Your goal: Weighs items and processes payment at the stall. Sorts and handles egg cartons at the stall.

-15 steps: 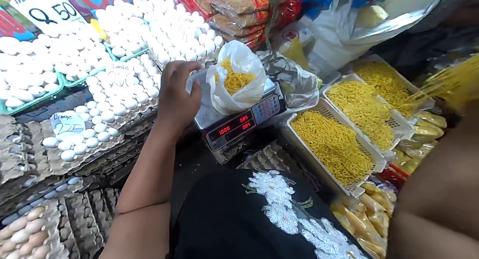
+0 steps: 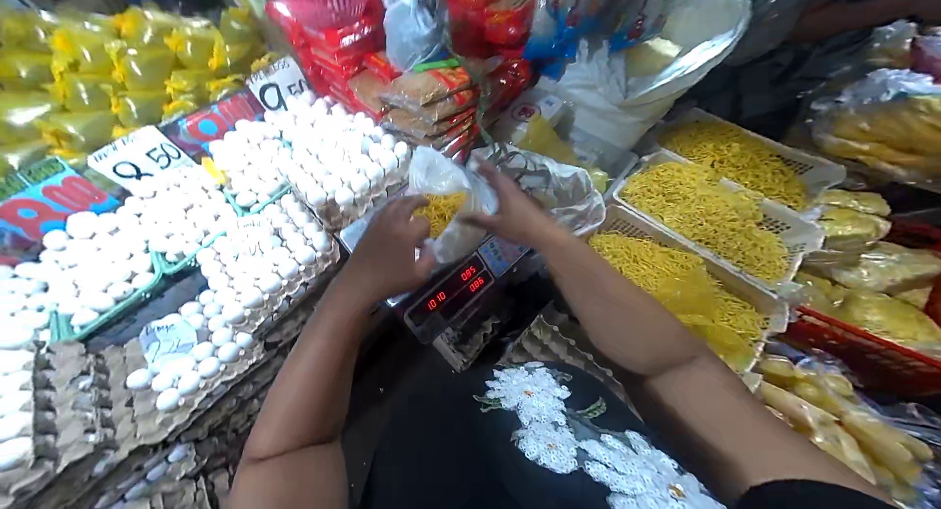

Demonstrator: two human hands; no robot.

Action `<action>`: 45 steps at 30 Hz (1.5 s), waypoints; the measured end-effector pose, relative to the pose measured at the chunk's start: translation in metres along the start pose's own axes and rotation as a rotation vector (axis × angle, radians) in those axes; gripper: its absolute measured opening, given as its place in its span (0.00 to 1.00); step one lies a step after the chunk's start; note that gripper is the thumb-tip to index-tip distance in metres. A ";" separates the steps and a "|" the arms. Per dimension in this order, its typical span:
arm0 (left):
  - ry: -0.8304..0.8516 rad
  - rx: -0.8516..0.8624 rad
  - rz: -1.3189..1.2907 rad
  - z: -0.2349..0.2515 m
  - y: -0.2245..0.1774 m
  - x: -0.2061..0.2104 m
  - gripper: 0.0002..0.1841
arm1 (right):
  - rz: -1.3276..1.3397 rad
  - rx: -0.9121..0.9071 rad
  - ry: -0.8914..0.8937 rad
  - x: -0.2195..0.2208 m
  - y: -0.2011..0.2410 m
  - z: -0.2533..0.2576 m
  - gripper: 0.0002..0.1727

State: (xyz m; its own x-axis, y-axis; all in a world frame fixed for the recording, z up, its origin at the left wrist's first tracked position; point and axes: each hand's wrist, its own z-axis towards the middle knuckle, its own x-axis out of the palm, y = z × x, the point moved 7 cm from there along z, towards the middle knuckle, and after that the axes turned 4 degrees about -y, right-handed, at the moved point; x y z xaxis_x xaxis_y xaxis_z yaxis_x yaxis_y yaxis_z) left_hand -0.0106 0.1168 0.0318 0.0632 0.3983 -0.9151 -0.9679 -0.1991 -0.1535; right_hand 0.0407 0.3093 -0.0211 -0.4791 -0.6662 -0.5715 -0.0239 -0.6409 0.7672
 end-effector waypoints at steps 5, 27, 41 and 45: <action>-0.123 -0.177 -0.537 -0.038 0.051 -0.022 0.08 | -0.229 0.025 -0.041 0.025 0.023 0.060 0.33; -0.170 -0.536 -0.888 0.026 0.048 0.069 0.22 | 0.269 -0.100 -0.072 0.027 0.033 -0.005 0.11; -0.107 -0.138 -0.177 0.028 0.046 0.042 0.08 | 0.238 0.066 0.295 0.077 -0.007 0.001 0.16; -0.464 0.010 0.041 0.034 0.025 0.036 0.09 | 0.611 0.063 0.177 0.086 -0.006 -0.007 0.15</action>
State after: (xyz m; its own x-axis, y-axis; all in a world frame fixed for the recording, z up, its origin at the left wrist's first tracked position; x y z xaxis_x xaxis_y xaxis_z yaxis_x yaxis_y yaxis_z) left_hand -0.0408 0.1571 0.0079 -0.0882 0.7494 -0.6562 -0.9699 -0.2148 -0.1149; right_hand 0.0059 0.2536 -0.0770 -0.2705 -0.9608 -0.0607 0.1532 -0.1052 0.9826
